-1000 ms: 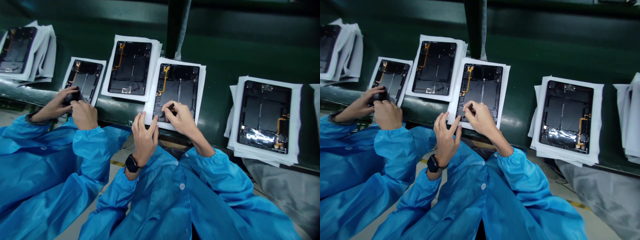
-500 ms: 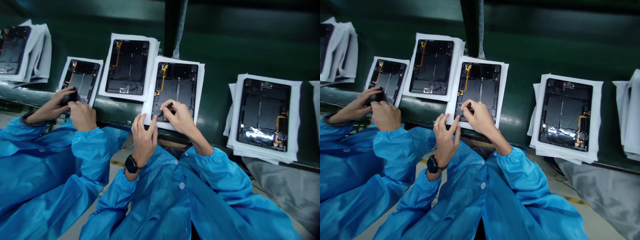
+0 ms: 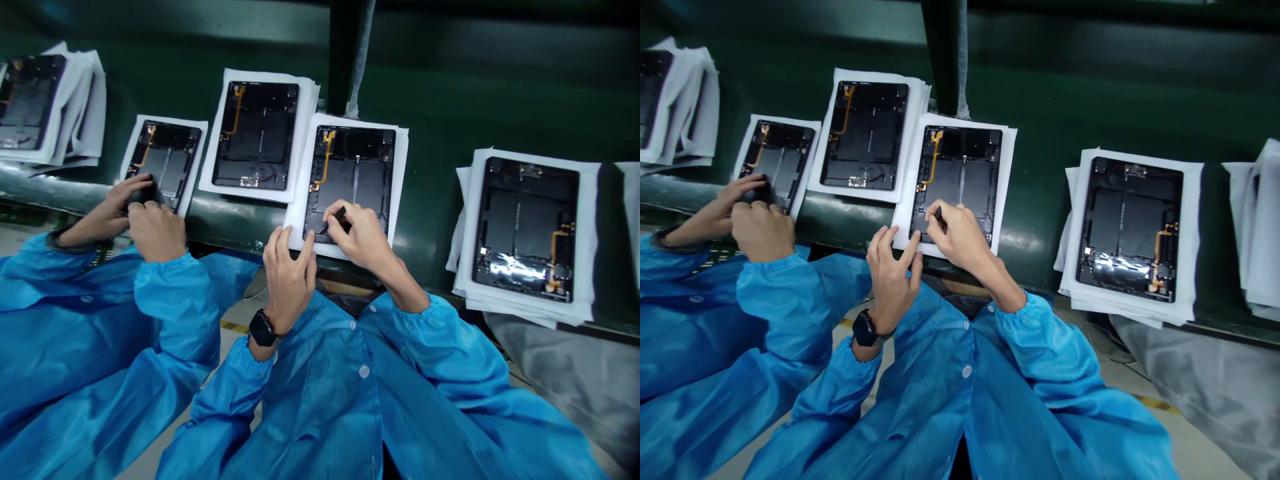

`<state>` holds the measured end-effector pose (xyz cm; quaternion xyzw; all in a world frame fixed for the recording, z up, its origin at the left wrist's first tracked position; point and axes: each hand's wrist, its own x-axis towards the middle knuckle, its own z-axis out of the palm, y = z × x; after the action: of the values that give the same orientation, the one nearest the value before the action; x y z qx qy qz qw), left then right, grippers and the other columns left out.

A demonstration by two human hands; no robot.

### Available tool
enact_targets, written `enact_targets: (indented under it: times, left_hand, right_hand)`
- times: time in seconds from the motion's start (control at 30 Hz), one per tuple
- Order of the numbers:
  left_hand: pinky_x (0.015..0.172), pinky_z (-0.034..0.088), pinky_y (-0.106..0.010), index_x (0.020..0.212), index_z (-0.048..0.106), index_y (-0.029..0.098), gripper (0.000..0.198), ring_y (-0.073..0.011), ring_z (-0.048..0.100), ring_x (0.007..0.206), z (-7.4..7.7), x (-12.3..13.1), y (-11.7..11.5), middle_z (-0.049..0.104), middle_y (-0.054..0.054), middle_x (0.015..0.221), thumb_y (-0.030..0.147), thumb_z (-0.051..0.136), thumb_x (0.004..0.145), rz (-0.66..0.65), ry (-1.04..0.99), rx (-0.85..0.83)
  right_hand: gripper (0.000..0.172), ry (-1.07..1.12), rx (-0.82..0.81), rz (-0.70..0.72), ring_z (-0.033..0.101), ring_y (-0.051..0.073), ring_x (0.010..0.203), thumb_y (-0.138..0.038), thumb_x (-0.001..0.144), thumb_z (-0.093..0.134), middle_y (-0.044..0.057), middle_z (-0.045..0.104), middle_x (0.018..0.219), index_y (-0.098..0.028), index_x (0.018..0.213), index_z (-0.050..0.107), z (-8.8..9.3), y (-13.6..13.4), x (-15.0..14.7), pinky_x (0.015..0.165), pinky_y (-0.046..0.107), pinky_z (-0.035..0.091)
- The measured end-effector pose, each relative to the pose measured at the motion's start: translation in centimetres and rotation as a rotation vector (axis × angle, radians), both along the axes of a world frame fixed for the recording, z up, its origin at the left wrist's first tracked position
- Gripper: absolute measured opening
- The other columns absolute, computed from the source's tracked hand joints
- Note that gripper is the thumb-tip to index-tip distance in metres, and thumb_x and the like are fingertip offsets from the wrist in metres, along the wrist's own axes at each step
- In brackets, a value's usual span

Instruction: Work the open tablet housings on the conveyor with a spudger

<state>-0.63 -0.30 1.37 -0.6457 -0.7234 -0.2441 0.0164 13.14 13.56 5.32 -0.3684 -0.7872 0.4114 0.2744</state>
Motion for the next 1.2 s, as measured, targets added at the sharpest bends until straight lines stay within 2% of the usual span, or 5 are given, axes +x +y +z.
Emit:
enact_targets:
  times: [0.37,0.57,0.77,0.97,1.2]
  left_hand:
    - [0.124,0.038,-0.059,0.151,0.062,0.020,0.046,-0.0366,0.038,0.159,-0.8,-0.1,0.1,0.052,-0.022,0.161,0.022,0.051,0.107,-0.088,-0.020,0.014]
    - [0.124,0.037,-0.060,0.149,0.064,0.020,0.044,-0.0375,0.039,0.159,-0.4,-0.3,0.2,0.053,-0.022,0.161,0.022,0.051,0.107,-0.093,-0.011,-0.005]
    - [0.124,0.038,-0.061,0.145,0.066,0.019,0.041,-0.0384,0.037,0.160,0.1,0.2,0.4,0.051,-0.024,0.162,0.022,0.054,0.105,-0.070,0.008,0.015]
    - [0.128,0.035,-0.059,0.147,0.063,0.017,0.043,-0.0336,0.036,0.162,-0.2,0.5,0.8,0.052,-0.021,0.162,0.017,0.050,0.106,-0.181,-0.035,0.018]
    - [0.125,0.040,-0.058,0.146,0.063,0.015,0.041,-0.0341,0.041,0.159,-0.3,0.4,0.9,0.054,-0.023,0.159,0.016,0.051,0.106,-0.195,-0.038,0.047]
  right_hand:
    - [0.009,-0.014,-0.013,-0.010,0.052,0.015,0.058,-0.020,0.094,0.055,-0.002,0.063,0.067,-0.022,0.092,0.063,0.3,-0.2,0.8,0.066,0.030,0.038]
    - [0.008,-0.013,0.012,-0.003,0.056,0.017,0.061,-0.019,0.093,0.055,-0.001,0.066,0.068,-0.022,0.091,0.062,0.0,-0.1,1.0,0.069,0.030,0.041]
    - [0.009,-0.008,-0.007,-0.016,0.055,0.015,0.060,-0.022,0.095,0.054,-0.002,0.062,0.066,-0.022,0.091,0.062,0.3,-0.1,1.1,0.065,0.029,0.040]
    - [0.007,0.027,-0.002,-0.003,0.050,0.013,0.056,-0.019,0.093,0.055,-0.003,0.060,0.066,-0.021,0.090,0.062,0.4,-0.1,1.5,0.063,0.028,0.039]
    - [0.008,0.021,0.002,0.000,0.048,0.012,0.055,-0.019,0.093,0.055,-0.003,0.060,0.066,-0.020,0.090,0.061,0.2,0.1,1.7,0.060,0.027,0.037]
